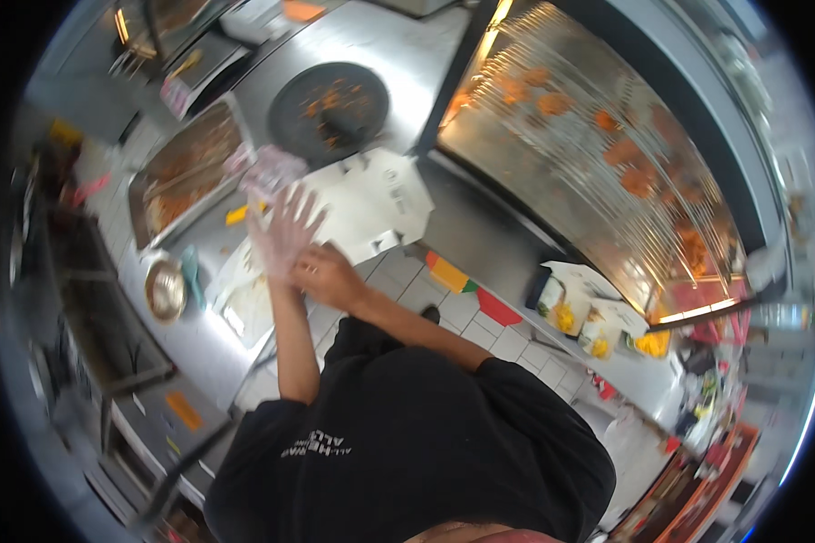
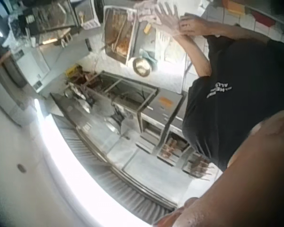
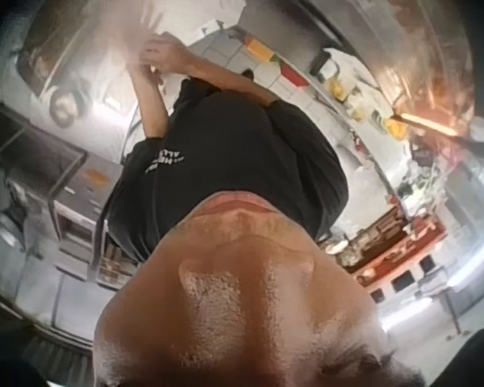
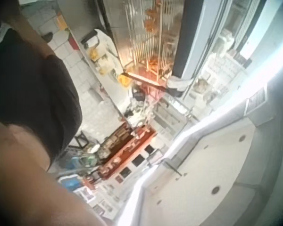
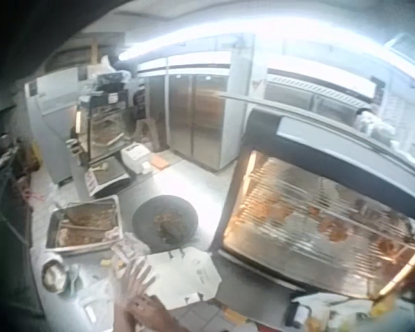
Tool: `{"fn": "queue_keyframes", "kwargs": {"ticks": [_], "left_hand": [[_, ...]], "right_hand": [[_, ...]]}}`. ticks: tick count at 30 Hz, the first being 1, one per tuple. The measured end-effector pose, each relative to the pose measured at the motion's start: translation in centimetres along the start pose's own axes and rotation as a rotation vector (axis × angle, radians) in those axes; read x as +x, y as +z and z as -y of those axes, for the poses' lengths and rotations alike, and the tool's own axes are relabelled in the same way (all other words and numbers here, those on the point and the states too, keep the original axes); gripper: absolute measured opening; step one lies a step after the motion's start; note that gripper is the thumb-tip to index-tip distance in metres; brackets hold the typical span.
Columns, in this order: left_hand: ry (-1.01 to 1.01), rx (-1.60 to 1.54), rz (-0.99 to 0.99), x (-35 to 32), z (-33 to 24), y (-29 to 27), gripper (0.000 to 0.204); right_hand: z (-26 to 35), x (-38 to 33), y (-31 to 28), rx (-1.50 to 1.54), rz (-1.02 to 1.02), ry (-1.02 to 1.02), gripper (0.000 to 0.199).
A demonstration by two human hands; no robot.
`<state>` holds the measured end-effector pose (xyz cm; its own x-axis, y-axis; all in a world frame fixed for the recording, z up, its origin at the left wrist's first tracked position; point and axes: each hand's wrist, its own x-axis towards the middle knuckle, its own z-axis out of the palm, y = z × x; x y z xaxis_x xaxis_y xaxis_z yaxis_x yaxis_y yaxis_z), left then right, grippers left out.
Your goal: The person folds paper food boxes, adds packaged rice, and scoops cooked egg into each box. They then take fried chicken from a warmer, slice it on a cutting board using a knife, place the sliced chicken into the food boxes, and check a receipt.
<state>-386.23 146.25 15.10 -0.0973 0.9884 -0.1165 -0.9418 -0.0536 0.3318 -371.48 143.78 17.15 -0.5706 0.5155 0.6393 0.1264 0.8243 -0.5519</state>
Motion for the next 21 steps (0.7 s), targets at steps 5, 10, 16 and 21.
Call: {"fn": "queue_keyframes", "kwargs": {"ticks": [5,10,16,21], "left_hand": [[-0.023,-0.044,-0.028,1.0,-0.5,-0.3,0.069],[0.070,0.046,0.044,1.5,0.1,-1.6,0.068],[0.009,0.061,0.080,2.3,4.3,1.4,0.072],[0.022,0.282,0.202,3.3,8.0,4.3,0.064]], "right_hand": [[-3.4,0.7,-3.5,-0.035,-0.186,0.007,0.031],[-9.8,2.1,-11.5,-0.354,-0.365,0.193,0.015],[-9.3,3.2,-14.2,-0.072,-0.330,0.376,0.023],[-7.4,4.1,-8.2,-0.021,-0.329,0.348,0.029]]}}
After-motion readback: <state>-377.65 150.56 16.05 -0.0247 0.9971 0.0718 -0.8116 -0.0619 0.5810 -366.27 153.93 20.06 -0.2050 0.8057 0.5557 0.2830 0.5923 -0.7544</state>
